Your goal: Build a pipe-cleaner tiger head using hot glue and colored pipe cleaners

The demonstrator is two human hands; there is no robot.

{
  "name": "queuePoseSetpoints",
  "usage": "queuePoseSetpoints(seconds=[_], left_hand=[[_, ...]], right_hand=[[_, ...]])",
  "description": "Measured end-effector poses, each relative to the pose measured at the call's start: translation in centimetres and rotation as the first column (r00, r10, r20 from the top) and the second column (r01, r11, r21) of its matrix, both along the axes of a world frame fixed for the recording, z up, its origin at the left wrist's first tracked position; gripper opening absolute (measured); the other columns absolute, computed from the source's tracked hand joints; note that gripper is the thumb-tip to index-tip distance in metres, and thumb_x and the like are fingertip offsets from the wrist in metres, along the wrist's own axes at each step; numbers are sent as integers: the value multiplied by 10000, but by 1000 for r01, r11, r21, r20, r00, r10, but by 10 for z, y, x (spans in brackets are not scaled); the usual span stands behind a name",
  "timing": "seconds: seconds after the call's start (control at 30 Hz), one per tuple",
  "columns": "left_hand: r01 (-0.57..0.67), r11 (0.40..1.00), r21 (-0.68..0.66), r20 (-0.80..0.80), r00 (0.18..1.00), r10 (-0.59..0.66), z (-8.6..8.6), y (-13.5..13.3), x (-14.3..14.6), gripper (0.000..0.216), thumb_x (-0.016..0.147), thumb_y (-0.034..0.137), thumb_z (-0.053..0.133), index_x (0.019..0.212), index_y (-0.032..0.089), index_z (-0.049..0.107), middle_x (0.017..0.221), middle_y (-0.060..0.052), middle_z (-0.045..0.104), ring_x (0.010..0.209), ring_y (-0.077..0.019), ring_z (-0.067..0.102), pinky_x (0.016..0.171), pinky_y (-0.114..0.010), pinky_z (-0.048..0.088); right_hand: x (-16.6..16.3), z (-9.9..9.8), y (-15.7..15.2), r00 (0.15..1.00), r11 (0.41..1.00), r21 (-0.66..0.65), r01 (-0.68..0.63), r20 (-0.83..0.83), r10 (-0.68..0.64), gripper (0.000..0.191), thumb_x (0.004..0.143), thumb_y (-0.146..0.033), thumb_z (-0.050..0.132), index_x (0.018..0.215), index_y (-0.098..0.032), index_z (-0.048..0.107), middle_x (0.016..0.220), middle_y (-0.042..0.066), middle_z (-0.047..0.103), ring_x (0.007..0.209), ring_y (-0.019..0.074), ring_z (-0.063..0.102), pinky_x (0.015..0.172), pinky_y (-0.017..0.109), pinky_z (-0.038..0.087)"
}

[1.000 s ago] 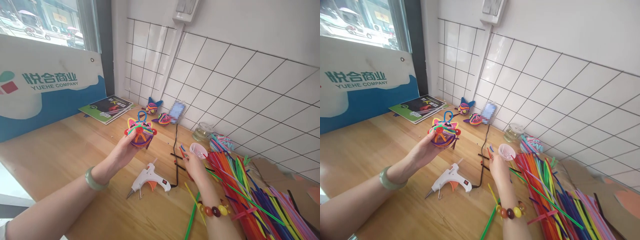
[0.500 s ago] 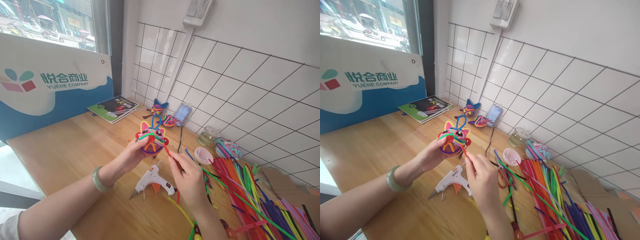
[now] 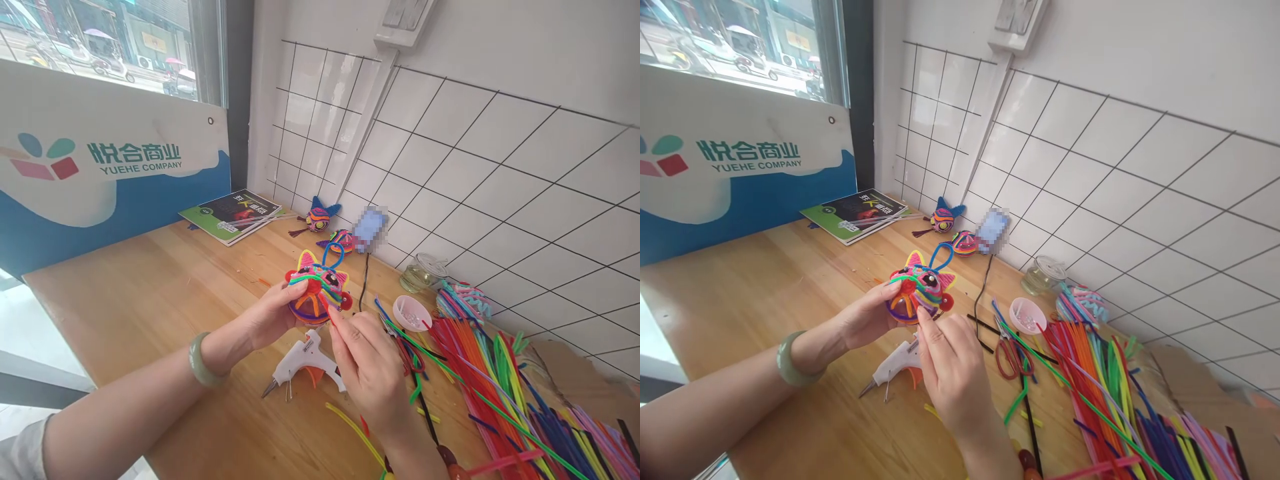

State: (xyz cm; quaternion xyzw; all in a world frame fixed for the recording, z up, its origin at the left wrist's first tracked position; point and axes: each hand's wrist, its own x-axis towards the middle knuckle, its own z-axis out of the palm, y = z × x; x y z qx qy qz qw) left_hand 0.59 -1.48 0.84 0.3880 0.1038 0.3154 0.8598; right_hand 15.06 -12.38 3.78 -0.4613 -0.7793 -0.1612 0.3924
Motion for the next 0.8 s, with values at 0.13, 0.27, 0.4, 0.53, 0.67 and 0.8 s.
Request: queuePoseSetpoints(seconds=[0.13, 0.27, 0.4, 0.53, 0.67, 0.8], left_hand=[[0, 1000, -13, -28, 1000, -1, 0, 0, 0, 458, 822, 434, 621, 1144, 109, 640, 1102, -171, 698, 966, -262, 663, 824, -356, 522], [6, 1000, 0, -38, 999, -6, 1, -1, 0, 487, 807, 458, 631, 1149, 111, 630, 1120, -186, 689, 1006, -293, 655, 845, -378, 508], [18, 1000, 12, -34, 999, -17, 0, -2, 0, 484, 813, 462, 624, 1154, 118, 625, 1129, -188, 685, 1021, -306, 653, 842, -382, 504], [13, 1000, 4, -30, 999, -13, -1, -2, 1, 477, 817, 458, 622, 1149, 116, 629, 1114, -178, 692, 1002, -287, 655, 839, -374, 507], [7, 1000, -9, -30, 1000, -7, -4, -2, 1, 445, 828, 446, 614, 1141, 130, 640, 1102, -157, 697, 988, -269, 653, 829, -367, 514], [3, 1000, -14, -40, 999, -4, -5, -2, 1, 439, 828, 443, 616, 1137, 134, 646, 1120, -155, 689, 988, -264, 647, 813, -359, 520]], right_hand=[[-1, -1, -1, 1000, 1000, -4, -1, 23, 2, 453, 862, -19, 522, 1304, -121, 516, 772, 62, 569, 754, 193, 525, 678, 366, 490], [-1, -1, -2, 998, 999, -29, 18, 57, -16, 448, 867, -28, 511, 1302, -134, 512, 796, 66, 579, 777, 198, 529, 699, 374, 491], [-1, -1, -2, 997, 999, -37, 27, 79, -24, 421, 871, -29, 498, 1282, -117, 519, 780, 62, 569, 766, 195, 517, 696, 375, 484], [-1, -1, -1, 991, 999, -25, 46, 125, -43, 397, 863, -18, 488, 1251, -82, 535, 749, 58, 546, 735, 194, 493, 674, 368, 468], [-2, -2, 1, 983, 997, -5, 72, 168, -70, 379, 864, -25, 473, 1235, -62, 543, 709, 47, 518, 700, 192, 467, 640, 353, 442], [-2, -4, 1, 980, 997, -7, 82, 182, -80, 372, 874, -44, 456, 1237, -51, 539, 707, 45, 516, 689, 190, 460, 625, 350, 425]])
